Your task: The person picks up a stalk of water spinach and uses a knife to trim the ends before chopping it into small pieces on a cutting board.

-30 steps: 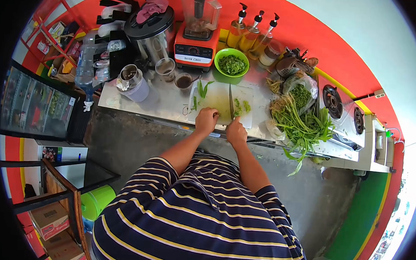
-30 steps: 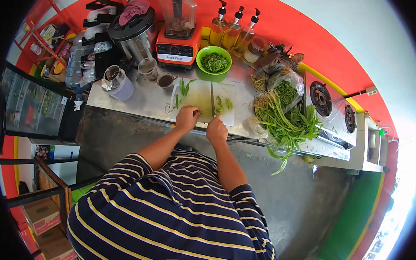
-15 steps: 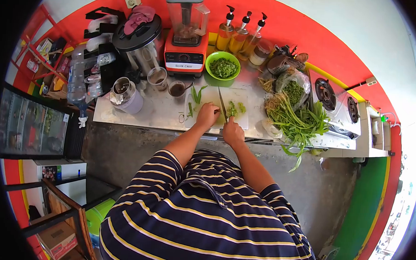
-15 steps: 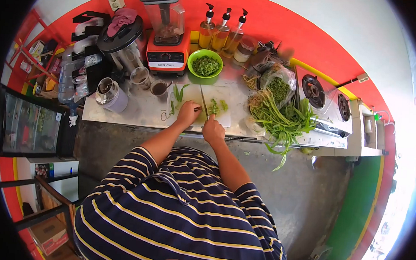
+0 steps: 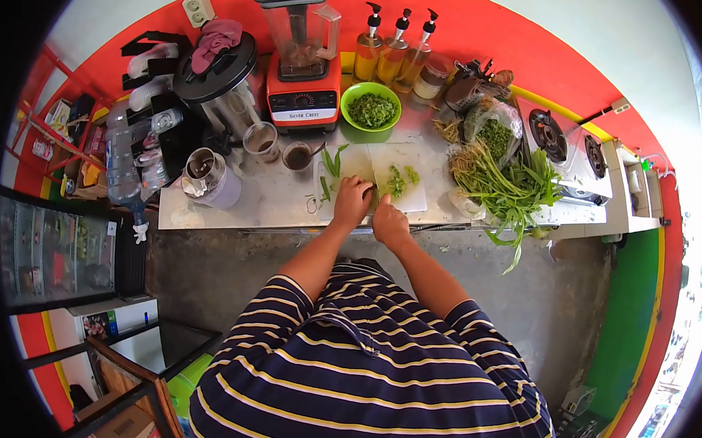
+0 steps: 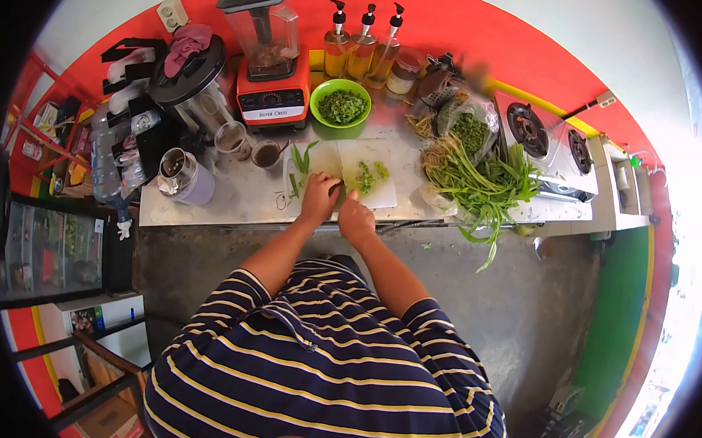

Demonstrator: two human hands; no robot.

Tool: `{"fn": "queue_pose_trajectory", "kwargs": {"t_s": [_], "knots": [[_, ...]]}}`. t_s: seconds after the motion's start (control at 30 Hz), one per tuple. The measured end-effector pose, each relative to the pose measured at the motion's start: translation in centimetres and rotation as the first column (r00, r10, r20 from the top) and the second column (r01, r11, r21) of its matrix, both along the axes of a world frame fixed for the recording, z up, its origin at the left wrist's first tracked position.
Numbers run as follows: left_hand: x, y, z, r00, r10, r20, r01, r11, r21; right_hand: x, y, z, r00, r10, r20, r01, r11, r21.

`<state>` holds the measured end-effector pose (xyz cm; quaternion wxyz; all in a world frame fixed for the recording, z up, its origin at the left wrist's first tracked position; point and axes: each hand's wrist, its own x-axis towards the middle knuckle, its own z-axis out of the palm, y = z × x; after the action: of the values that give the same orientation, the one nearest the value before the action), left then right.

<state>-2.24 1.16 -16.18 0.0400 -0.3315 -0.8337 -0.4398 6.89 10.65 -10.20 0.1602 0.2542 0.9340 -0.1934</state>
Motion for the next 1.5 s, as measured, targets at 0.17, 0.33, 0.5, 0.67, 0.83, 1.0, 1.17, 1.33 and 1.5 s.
{"fn": "queue_pose_trajectory", "kwargs": {"t_s": [0.17,0.33,0.5,0.67,0.83,1.0,1.17,1.33,1.5], "knots": [[0.2,-0.2,0.0,1.000,-0.015,-0.013,0.016,0.998,0.060,0.8,-0.6,0.3,1.000,-0.014,-0.008,0.014,1.000,0.025],[0.2,-0.2,-0.2,0.999,0.048,-0.022,-0.047,0.997,0.054,2.0,-1.8,-0.7,0.999,-0.052,0.012,0.052,0.999,0.004],[0.2,-0.7,-0.3,0.998,0.006,-0.062,-0.002,0.998,0.057,0.8,-0.4,2.1,0.999,-0.053,-0.013,0.053,0.998,-0.023],[0.5,-0.7,0.0,0.999,0.003,-0.035,-0.001,0.998,0.060,3.2,-2.9,1.9,0.996,-0.080,0.037,0.080,0.997,0.007],[0.3,-0.7,-0.1,0.995,-0.033,-0.098,0.036,0.999,0.029,1.8,-2.0,0.1,1.000,-0.026,0.005,0.026,0.996,0.080],[0.9,-1.2,1.0,0.993,-0.073,-0.098,0.078,0.996,0.045,0.8,-0.7,1.1,0.999,0.028,0.028,-0.030,0.998,0.051],[0.0,-1.0,-0.3,0.991,-0.114,-0.070,0.118,0.991,0.062,3.7,-1.8,-0.3,0.997,0.020,0.069,-0.024,0.998,0.061],[-1.3,-1.7,1.3,0.974,-0.188,-0.124,0.176,0.979,-0.100,1.5,0.2,-0.2,0.994,0.106,0.034,-0.108,0.993,0.043],[-1.2,-2.0,0.6,0.968,-0.204,-0.149,0.182,0.972,-0.151,2.3,0.1,1.2,0.998,0.063,0.022,-0.062,0.996,-0.068]]}}
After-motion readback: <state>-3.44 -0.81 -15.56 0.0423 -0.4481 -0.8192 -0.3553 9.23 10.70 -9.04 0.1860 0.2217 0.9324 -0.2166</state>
